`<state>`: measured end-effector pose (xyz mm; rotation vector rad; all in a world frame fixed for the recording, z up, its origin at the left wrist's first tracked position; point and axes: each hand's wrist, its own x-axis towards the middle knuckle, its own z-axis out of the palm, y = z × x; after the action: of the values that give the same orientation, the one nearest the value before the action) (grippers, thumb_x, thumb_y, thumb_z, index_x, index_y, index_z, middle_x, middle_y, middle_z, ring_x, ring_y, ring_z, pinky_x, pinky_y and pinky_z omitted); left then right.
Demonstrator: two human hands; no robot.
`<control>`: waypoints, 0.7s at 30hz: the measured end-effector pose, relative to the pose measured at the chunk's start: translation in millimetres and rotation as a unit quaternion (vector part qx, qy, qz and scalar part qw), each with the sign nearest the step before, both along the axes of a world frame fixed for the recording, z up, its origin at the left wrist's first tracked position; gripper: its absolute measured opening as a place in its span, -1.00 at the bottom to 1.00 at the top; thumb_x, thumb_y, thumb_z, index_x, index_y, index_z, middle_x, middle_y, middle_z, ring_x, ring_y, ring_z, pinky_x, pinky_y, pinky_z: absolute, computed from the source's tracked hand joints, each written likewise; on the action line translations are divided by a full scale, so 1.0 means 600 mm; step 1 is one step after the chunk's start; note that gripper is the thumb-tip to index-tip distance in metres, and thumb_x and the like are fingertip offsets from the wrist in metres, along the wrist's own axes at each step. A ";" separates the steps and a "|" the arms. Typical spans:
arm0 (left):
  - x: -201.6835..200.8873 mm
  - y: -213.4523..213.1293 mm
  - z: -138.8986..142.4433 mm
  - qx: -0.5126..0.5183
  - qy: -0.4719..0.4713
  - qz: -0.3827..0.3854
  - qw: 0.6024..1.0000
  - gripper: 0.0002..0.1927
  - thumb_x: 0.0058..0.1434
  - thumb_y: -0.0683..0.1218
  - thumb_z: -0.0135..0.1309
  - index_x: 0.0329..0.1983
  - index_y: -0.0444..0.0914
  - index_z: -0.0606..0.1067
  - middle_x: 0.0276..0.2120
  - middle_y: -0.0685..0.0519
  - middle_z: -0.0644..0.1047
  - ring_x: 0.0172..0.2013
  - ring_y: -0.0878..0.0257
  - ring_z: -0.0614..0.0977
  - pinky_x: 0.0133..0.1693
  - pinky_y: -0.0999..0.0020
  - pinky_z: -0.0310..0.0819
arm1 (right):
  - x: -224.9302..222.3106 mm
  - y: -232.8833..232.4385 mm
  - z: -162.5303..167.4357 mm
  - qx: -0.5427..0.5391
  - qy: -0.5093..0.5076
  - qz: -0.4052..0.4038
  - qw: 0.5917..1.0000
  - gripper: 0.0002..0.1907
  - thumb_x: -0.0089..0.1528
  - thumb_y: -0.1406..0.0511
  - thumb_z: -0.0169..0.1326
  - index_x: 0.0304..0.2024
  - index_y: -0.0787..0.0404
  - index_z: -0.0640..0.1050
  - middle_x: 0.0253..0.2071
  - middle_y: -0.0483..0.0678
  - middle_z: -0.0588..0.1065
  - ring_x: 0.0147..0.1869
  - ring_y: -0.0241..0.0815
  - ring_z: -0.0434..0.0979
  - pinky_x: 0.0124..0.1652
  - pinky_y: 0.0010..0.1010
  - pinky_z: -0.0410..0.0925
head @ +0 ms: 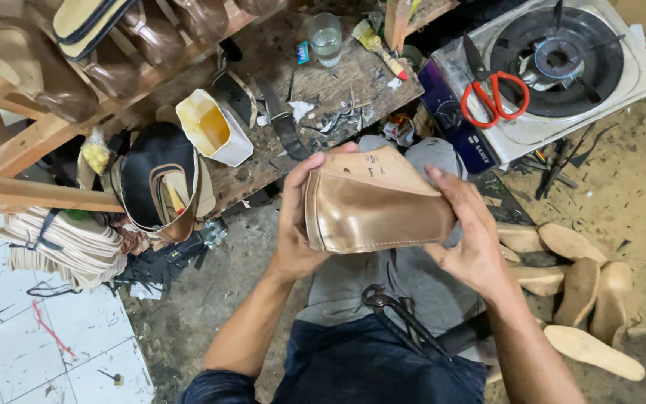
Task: The person uses a hammer and a curved metal tool to press and shape the upper of a high-heeled shoe. They repeatedly tap along the edges and heel area, then place the shoe on a shelf and pick up a wooden shoe last.
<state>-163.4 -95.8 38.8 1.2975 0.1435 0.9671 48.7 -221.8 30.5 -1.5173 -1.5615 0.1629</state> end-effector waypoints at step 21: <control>0.038 0.032 -0.228 0.066 0.230 0.274 0.931 -0.46 0.07 -0.28 0.37 0.14 -0.28 0.49 0.39 -0.12 0.26 0.39 0.00 0.36 0.36 0.15 0.25 | -0.063 -0.049 -0.030 -0.186 0.037 0.058 0.980 -0.73 0.10 0.33 0.32 -0.21 0.23 0.53 -0.13 0.06 0.51 -0.03 0.11 0.57 -0.08 -0.17 0.43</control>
<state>-140.6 -76.3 -98.0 1.6367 0.8533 1.1315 10.7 -251.4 12.5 -1.6808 -1.6215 0.6006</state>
